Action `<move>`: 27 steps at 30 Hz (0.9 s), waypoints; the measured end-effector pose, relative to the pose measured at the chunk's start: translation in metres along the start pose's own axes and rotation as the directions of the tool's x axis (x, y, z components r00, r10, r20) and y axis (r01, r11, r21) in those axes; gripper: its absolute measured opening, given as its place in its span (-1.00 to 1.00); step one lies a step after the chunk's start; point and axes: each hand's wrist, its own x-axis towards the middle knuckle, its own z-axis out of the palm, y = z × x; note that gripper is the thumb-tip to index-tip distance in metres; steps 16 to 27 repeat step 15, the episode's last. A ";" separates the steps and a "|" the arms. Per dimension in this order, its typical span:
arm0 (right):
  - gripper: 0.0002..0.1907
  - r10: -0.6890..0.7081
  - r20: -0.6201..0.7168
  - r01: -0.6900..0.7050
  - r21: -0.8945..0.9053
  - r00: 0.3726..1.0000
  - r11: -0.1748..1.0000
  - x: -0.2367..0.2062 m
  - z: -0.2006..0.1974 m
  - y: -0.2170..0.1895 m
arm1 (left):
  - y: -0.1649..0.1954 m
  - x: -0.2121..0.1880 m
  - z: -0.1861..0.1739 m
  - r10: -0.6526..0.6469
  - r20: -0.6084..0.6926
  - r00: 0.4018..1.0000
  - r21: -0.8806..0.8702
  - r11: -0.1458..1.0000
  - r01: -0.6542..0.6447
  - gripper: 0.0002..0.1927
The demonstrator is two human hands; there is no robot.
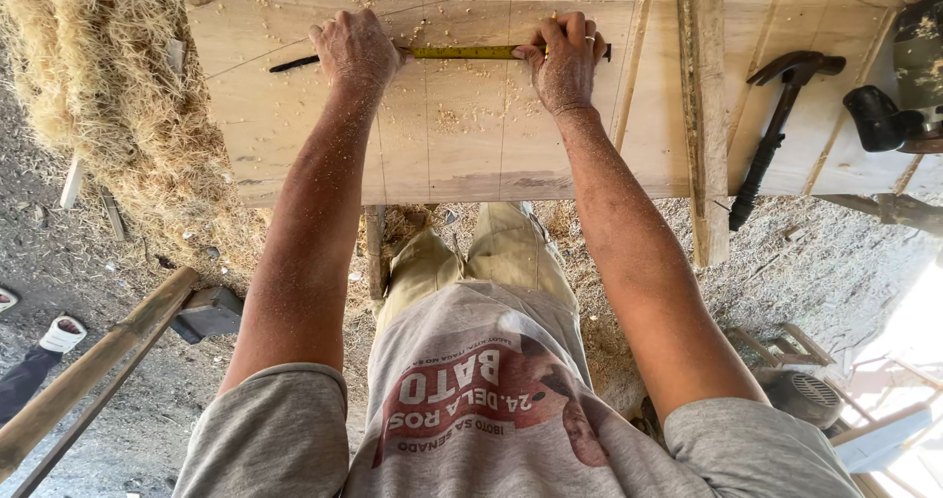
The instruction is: The person routes a groove along a plywood panel using a handheld router, then hammers a wooden batten into place on the panel. They measure the panel with a tape measure, mark it with a pencil, and resume routing and hammering while working at a sawdust-covered workbench.
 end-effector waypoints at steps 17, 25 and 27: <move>-0.61 -0.013 -0.021 0.012 -0.039 1.000 0.999 0.000 0.003 0.000 | 0.005 -0.002 -0.007 -0.023 0.042 0.999 0.001 1.000 0.023 -0.27; -0.61 -0.013 -0.021 0.012 -0.039 1.000 0.999 0.000 0.003 0.000 | 0.005 -0.002 -0.007 -0.023 0.042 0.999 0.001 1.000 0.023 -0.27; -0.61 -0.013 -0.021 0.012 -0.039 1.000 0.999 0.000 0.003 0.000 | 0.005 -0.002 -0.007 -0.023 0.042 0.999 0.001 1.000 0.023 -0.27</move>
